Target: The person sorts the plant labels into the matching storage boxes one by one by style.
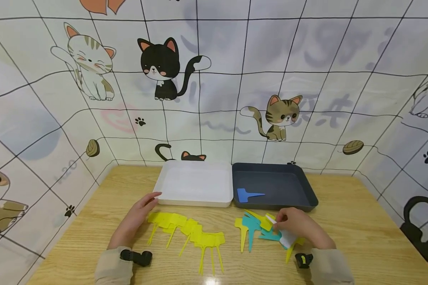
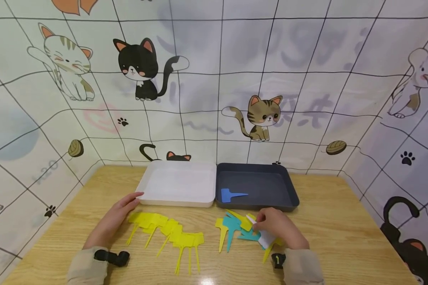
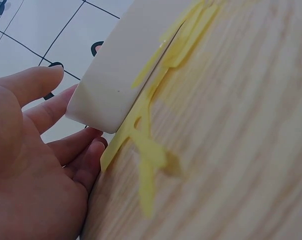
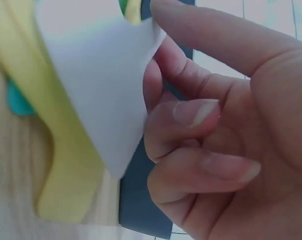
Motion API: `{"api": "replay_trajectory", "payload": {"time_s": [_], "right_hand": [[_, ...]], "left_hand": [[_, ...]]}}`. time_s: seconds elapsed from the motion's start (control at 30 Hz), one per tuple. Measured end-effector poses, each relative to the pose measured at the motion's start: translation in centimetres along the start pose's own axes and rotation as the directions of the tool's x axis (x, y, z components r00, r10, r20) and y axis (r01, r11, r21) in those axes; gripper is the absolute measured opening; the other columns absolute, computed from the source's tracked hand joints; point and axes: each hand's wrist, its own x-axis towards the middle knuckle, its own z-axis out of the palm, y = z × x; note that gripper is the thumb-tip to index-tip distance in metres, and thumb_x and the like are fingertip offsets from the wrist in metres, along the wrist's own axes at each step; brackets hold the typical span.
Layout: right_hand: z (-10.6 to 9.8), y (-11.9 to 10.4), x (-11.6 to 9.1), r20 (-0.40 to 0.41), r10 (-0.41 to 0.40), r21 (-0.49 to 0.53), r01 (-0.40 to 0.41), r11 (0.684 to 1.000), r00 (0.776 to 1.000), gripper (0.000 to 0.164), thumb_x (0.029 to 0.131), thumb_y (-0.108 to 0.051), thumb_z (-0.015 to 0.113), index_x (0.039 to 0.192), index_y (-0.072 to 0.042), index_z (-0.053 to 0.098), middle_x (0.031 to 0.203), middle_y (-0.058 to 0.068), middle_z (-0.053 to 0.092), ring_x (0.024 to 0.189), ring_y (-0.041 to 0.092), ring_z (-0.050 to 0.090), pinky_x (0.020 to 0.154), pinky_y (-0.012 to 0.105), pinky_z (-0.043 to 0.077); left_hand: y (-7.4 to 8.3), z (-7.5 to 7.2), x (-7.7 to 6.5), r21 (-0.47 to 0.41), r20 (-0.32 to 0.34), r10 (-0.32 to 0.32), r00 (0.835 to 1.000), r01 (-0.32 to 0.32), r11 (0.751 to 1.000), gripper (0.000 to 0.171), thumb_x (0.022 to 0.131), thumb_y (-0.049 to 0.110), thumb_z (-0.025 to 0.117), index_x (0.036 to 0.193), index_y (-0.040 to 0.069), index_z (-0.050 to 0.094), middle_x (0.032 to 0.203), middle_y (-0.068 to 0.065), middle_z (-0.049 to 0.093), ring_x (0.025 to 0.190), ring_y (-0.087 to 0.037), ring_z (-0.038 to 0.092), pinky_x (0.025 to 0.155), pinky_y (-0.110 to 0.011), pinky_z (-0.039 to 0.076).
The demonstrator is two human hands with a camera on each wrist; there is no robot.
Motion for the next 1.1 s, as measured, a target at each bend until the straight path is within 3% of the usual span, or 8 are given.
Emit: {"api": "replay_trajectory", "payload": {"time_s": [0.13,0.37,0.53,0.7,0.83,0.97,1.1], "right_hand": [[-0.2,0.4,0.0,0.033,-0.039,0.052,0.037,0.998,0.999,0.022,0.078,-0.028,0.072,0.078,-0.012,0.058,0.075,-0.001,0.055,0.068,0.015,0.049,0.058,0.027,0.040],[-0.5,1.0,0.1,0.088,-0.186,0.162,0.170,0.972,0.979,0.021,0.081,-0.028,0.069,0.085,-0.010,0.059,0.075,0.000,0.056,0.068,0.014,0.050,0.056,0.024,0.042],[-0.7,1.0,0.4,0.057,-0.208,0.221,0.191,0.956,0.976,0.031,0.082,-0.028,0.068,0.105,-0.009,0.061,0.079,0.002,0.058,0.068,0.016,0.052,0.054,0.025,0.044],[-1.0,1.1,0.5,0.038,-0.248,0.256,0.230,0.939,0.968,0.049,0.085,-0.027,0.065,0.127,-0.009,0.051,0.080,0.003,0.059,0.066,0.016,0.053,0.054,0.025,0.043],[-1.0,0.8,0.4,-0.011,-0.254,0.273,0.247,0.930,0.967,0.038,0.086,-0.026,0.064,0.118,-0.009,0.054,0.082,0.003,0.059,0.069,0.016,0.054,0.058,0.025,0.045],[-1.0,0.2,0.3,-0.104,-0.188,0.302,0.211,0.930,0.977,0.028,0.085,-0.028,0.066,0.104,-0.008,0.058,0.085,0.005,0.058,0.069,0.017,0.053,0.053,0.025,0.044],[-1.1,0.0,0.2,-0.183,-0.143,0.323,0.197,0.926,0.973,0.024,0.086,-0.028,0.065,0.099,-0.009,0.060,0.083,0.006,0.060,0.066,0.017,0.051,0.050,0.025,0.043]], "left_hand": [[0.0,0.0,-0.1,-0.012,0.001,0.005,1.000,-0.005,1.000,0.048,0.092,0.048,0.047,0.133,0.024,0.045,0.148,-0.002,0.028,0.138,-0.026,0.019,0.111,-0.053,0.011],[0.0,0.1,0.1,-0.010,-0.007,-0.023,1.000,0.023,1.000,0.046,0.092,0.046,0.048,0.134,0.024,0.046,0.148,-0.005,0.028,0.136,-0.026,0.022,0.111,-0.052,0.013],[-0.1,0.1,0.1,-0.003,-0.003,-0.009,1.000,0.009,1.000,0.047,0.092,0.047,0.048,0.133,0.025,0.046,0.148,-0.003,0.028,0.136,-0.026,0.023,0.111,-0.051,0.013],[-0.1,0.1,0.1,-0.001,-0.007,-0.002,1.000,0.002,1.000,0.049,0.091,0.049,0.047,0.133,0.024,0.046,0.148,-0.003,0.029,0.137,-0.026,0.021,0.111,-0.052,0.012],[0.0,0.1,0.0,-0.005,-0.005,-0.026,1.000,0.026,1.000,0.047,0.092,0.047,0.048,0.134,0.025,0.045,0.148,-0.005,0.027,0.135,-0.026,0.023,0.111,-0.053,0.013],[0.0,0.1,0.1,-0.004,0.004,-0.015,1.000,0.015,1.000,0.046,0.093,0.044,0.047,0.134,0.024,0.045,0.148,-0.006,0.027,0.135,-0.027,0.023,0.111,-0.053,0.013],[0.0,0.1,0.1,-0.009,0.002,-0.007,1.000,0.007,1.000,0.046,0.093,0.045,0.047,0.134,0.024,0.045,0.148,-0.005,0.028,0.136,-0.027,0.022,0.111,-0.052,0.012]]}}
